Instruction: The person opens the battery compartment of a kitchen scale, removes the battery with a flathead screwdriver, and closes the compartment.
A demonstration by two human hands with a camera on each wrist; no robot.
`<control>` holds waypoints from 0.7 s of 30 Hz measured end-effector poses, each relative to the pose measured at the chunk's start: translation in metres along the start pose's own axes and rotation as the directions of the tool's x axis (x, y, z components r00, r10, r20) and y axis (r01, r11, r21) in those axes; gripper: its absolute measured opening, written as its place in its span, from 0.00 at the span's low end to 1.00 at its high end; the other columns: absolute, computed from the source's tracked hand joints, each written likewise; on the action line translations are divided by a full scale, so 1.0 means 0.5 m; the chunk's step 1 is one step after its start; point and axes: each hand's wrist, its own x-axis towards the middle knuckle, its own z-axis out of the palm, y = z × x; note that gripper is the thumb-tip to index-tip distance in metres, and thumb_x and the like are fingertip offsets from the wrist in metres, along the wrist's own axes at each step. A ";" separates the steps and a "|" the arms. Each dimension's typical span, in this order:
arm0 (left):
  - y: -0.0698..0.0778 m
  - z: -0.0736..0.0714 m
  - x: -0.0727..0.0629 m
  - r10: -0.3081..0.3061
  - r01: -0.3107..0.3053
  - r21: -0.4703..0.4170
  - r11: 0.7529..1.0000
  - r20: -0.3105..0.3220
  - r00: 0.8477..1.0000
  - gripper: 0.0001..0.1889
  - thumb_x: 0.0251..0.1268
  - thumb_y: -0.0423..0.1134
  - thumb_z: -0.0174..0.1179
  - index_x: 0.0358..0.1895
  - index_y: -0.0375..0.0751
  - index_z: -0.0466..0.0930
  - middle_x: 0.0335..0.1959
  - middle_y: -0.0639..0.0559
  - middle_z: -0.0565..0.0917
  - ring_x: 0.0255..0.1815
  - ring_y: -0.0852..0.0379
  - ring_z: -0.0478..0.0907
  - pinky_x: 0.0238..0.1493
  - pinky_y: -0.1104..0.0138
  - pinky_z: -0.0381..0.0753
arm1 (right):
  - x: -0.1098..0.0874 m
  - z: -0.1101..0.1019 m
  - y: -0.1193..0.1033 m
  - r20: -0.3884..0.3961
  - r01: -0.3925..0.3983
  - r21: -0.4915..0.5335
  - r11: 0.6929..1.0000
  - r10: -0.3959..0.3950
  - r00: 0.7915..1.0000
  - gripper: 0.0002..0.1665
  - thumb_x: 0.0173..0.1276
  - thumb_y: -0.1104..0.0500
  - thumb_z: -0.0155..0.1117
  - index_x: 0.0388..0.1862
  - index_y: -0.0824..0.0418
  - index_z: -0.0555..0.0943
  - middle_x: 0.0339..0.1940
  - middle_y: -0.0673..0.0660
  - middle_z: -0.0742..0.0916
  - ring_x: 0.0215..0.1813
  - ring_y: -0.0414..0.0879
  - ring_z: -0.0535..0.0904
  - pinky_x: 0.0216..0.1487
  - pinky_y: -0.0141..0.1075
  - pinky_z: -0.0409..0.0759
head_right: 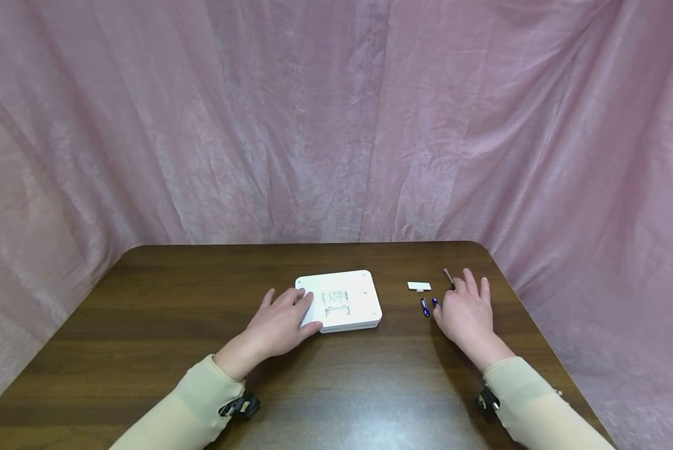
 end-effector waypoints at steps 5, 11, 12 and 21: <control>0.002 0.000 -0.001 -0.001 0.001 0.004 1.000 0.002 1.000 0.39 0.84 0.63 0.60 0.83 0.39 0.71 0.80 0.40 0.73 0.83 0.42 0.66 0.83 0.33 0.54 | -0.003 0.002 -0.001 0.026 -0.001 0.007 1.000 0.000 1.000 0.18 0.76 0.57 0.69 0.23 0.61 0.83 0.73 0.78 0.78 0.86 0.77 0.53 0.82 0.75 0.43; 0.006 -0.001 -0.001 -0.001 0.001 0.007 1.000 0.002 1.000 0.39 0.84 0.63 0.60 0.83 0.39 0.71 0.80 0.40 0.73 0.84 0.43 0.66 0.83 0.33 0.54 | -0.003 0.001 -0.001 0.040 -0.004 0.008 1.000 0.003 0.999 0.18 0.76 0.56 0.70 0.24 0.61 0.84 0.73 0.79 0.77 0.86 0.76 0.53 0.82 0.75 0.43; 0.006 -0.002 -0.001 -0.001 0.001 0.006 1.000 0.003 1.000 0.39 0.84 0.63 0.60 0.84 0.39 0.71 0.80 0.40 0.73 0.84 0.42 0.66 0.83 0.33 0.54 | -0.003 0.002 0.000 0.044 -0.005 0.008 1.000 0.005 0.999 0.18 0.76 0.56 0.71 0.24 0.61 0.84 0.73 0.78 0.77 0.86 0.76 0.53 0.82 0.75 0.43; 0.008 -0.003 0.001 -0.008 0.008 -0.002 1.000 0.014 1.000 0.40 0.84 0.63 0.60 0.84 0.39 0.70 0.81 0.40 0.72 0.85 0.42 0.65 0.83 0.33 0.53 | 0.000 -0.004 0.000 0.059 -0.003 0.003 1.000 0.003 0.998 0.20 0.76 0.53 0.73 0.23 0.59 0.82 0.72 0.79 0.78 0.86 0.76 0.54 0.81 0.75 0.44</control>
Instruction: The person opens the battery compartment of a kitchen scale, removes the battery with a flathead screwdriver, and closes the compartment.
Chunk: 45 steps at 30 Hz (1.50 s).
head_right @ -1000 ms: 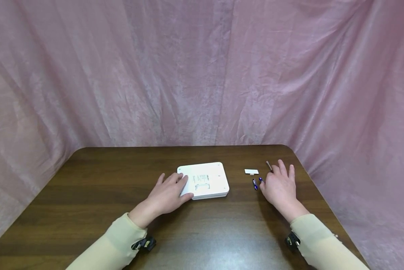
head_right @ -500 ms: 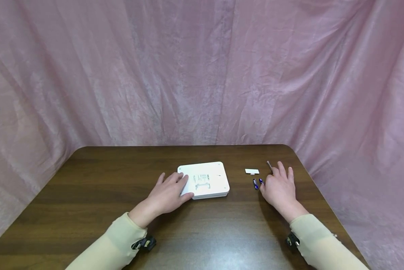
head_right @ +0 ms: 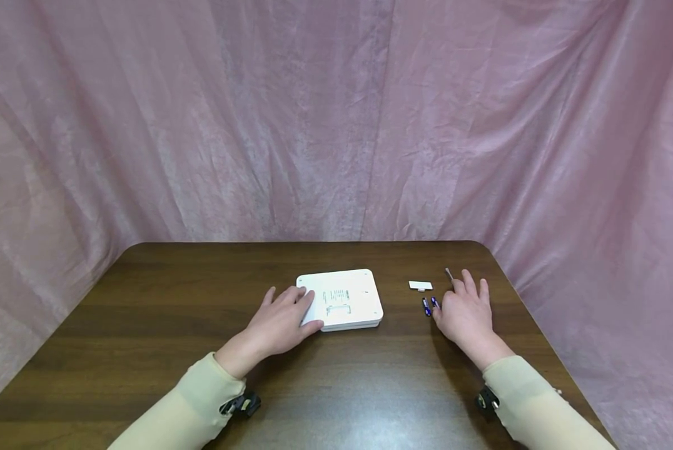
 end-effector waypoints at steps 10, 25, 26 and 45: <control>-0.003 -0.001 0.002 -0.009 0.009 -0.005 1.000 0.007 1.000 0.40 0.84 0.63 0.60 0.84 0.40 0.70 0.81 0.40 0.71 0.85 0.42 0.64 0.83 0.33 0.53 | 0.003 -0.006 -0.005 0.012 0.005 -0.002 1.000 -0.005 1.000 0.20 0.77 0.53 0.72 0.25 0.61 0.84 0.71 0.78 0.79 0.85 0.76 0.55 0.81 0.76 0.45; -0.012 -0.007 0.005 -0.022 0.022 -0.028 0.999 0.022 1.000 0.39 0.85 0.63 0.58 0.85 0.41 0.69 0.85 0.40 0.68 0.87 0.37 0.61 0.84 0.33 0.52 | 0.017 -0.022 -0.033 -0.094 0.047 0.036 0.998 -0.043 0.995 0.20 0.79 0.47 0.72 0.42 0.66 0.89 0.70 0.76 0.81 0.85 0.75 0.58 0.81 0.75 0.47; -0.014 -0.007 0.004 -0.023 0.024 -0.029 0.999 0.027 0.999 0.39 0.85 0.63 0.58 0.85 0.41 0.68 0.85 0.40 0.67 0.87 0.36 0.60 0.84 0.33 0.52 | 0.018 -0.023 -0.040 -0.107 0.057 0.041 0.998 -0.052 0.993 0.23 0.79 0.45 0.72 0.47 0.68 0.89 0.70 0.76 0.81 0.84 0.75 0.59 0.81 0.75 0.48; -0.047 -0.015 -0.012 -0.079 0.083 0.048 0.995 -0.086 0.993 0.43 0.86 0.69 0.48 0.90 0.45 0.59 0.91 0.44 0.55 0.91 0.40 0.51 0.84 0.31 0.42 | 0.010 -0.027 -0.152 -0.201 0.228 0.056 0.972 -0.213 0.956 0.44 0.82 0.38 0.67 0.82 0.67 0.74 0.82 0.68 0.76 0.87 0.68 0.62 0.83 0.70 0.52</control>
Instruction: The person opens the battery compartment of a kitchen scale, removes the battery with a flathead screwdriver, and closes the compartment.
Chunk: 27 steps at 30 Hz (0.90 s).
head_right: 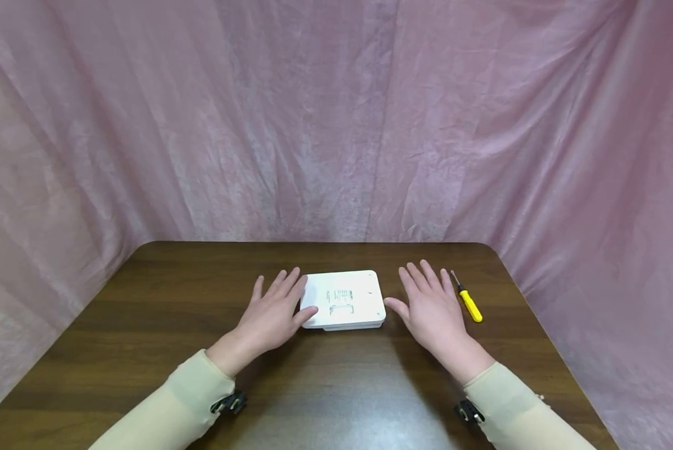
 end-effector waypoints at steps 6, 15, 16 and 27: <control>-0.010 0.002 -0.002 -0.014 0.014 0.009 1.000 -0.017 1.000 0.44 0.86 0.70 0.48 0.90 0.45 0.58 0.92 0.45 0.53 0.91 0.40 0.49 0.84 0.31 0.42 | 0.000 0.000 -0.015 0.000 0.027 0.001 1.000 -0.027 1.000 0.45 0.83 0.38 0.66 0.84 0.66 0.72 0.83 0.67 0.75 0.87 0.67 0.61 0.84 0.69 0.51; -0.015 0.000 -0.006 0.000 0.001 0.009 1.000 -0.052 0.999 0.44 0.86 0.69 0.49 0.90 0.43 0.59 0.91 0.43 0.56 0.90 0.38 0.52 0.84 0.30 0.45 | 0.002 0.009 -0.023 -0.002 0.035 0.020 0.999 -0.035 0.999 0.47 0.82 0.38 0.67 0.85 0.66 0.70 0.84 0.67 0.74 0.87 0.66 0.61 0.85 0.68 0.50; -0.016 0.001 -0.007 0.001 0.000 0.012 1.000 -0.054 0.999 0.44 0.86 0.69 0.49 0.90 0.43 0.59 0.91 0.43 0.56 0.90 0.38 0.52 0.84 0.30 0.46 | 0.002 0.009 -0.025 -0.003 0.036 0.022 0.999 -0.036 0.999 0.47 0.81 0.38 0.68 0.85 0.66 0.71 0.83 0.67 0.74 0.87 0.66 0.61 0.85 0.68 0.50; -0.010 0.011 -0.001 0.007 -0.007 -0.024 1.000 -0.015 1.000 0.43 0.85 0.68 0.52 0.89 0.44 0.61 0.91 0.44 0.56 0.91 0.38 0.51 0.83 0.30 0.45 | 0.003 0.012 -0.035 0.058 0.027 0.005 1.000 -0.028 0.998 0.47 0.82 0.38 0.67 0.87 0.64 0.68 0.85 0.66 0.72 0.88 0.66 0.59 0.85 0.69 0.49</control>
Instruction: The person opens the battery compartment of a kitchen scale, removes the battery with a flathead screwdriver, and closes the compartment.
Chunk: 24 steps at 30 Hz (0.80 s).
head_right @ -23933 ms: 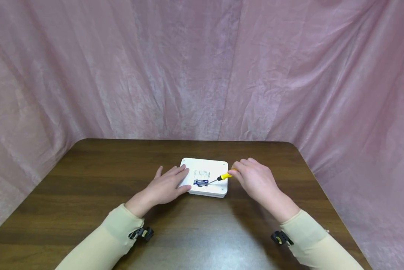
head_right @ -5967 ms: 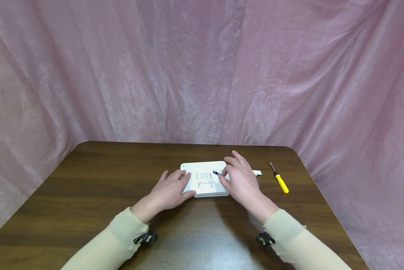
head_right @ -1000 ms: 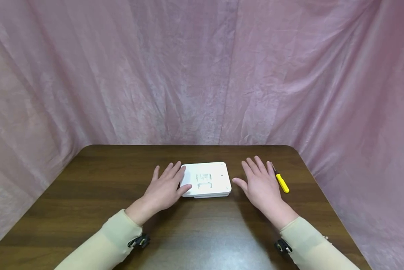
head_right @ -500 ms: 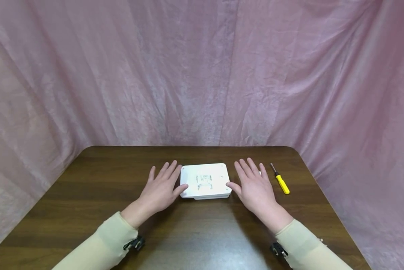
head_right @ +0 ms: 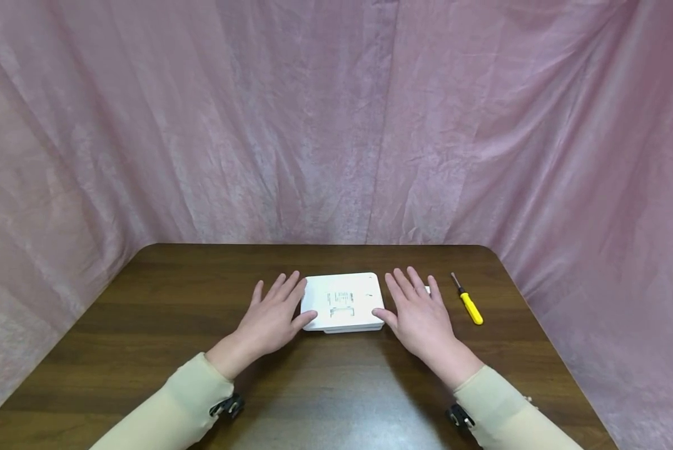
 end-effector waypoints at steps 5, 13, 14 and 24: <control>0.005 0.005 0.004 0.009 -0.009 0.008 1.000 0.035 0.999 0.43 0.86 0.70 0.49 0.89 0.45 0.61 0.91 0.44 0.56 0.91 0.37 0.51 0.83 0.30 0.46 | 0.015 0.009 0.014 0.081 -0.052 -0.004 0.999 0.052 0.995 0.47 0.86 0.35 0.59 0.88 0.64 0.66 0.87 0.66 0.69 0.89 0.67 0.55 0.84 0.70 0.48; 0.017 0.007 0.008 0.036 -0.037 0.008 0.999 0.067 0.997 0.43 0.86 0.70 0.46 0.90 0.45 0.60 0.91 0.45 0.55 0.91 0.38 0.49 0.83 0.29 0.45 | 0.040 0.023 0.067 0.194 -0.158 -0.008 0.987 0.156 0.968 0.50 0.87 0.33 0.54 0.89 0.66 0.61 0.88 0.70 0.66 0.90 0.70 0.51 0.83 0.73 0.42; 0.017 0.007 0.008 0.039 -0.040 0.010 0.999 0.069 0.997 0.43 0.86 0.71 0.47 0.90 0.45 0.60 0.91 0.45 0.56 0.91 0.37 0.50 0.83 0.29 0.46 | 0.042 0.026 0.074 0.205 -0.165 -0.008 0.986 0.163 0.965 0.50 0.87 0.33 0.54 0.89 0.67 0.61 0.88 0.70 0.65 0.89 0.71 0.51 0.83 0.74 0.42; 0.021 0.011 0.010 0.042 -0.045 0.017 0.999 0.121 0.992 0.43 0.85 0.71 0.48 0.89 0.46 0.62 0.90 0.47 0.59 0.90 0.36 0.52 0.83 0.28 0.46 | 0.049 0.018 0.127 0.301 -0.205 -0.039 0.978 0.207 0.931 0.50 0.88 0.32 0.52 0.86 0.71 0.65 0.83 0.73 0.71 0.84 0.75 0.61 0.80 0.77 0.45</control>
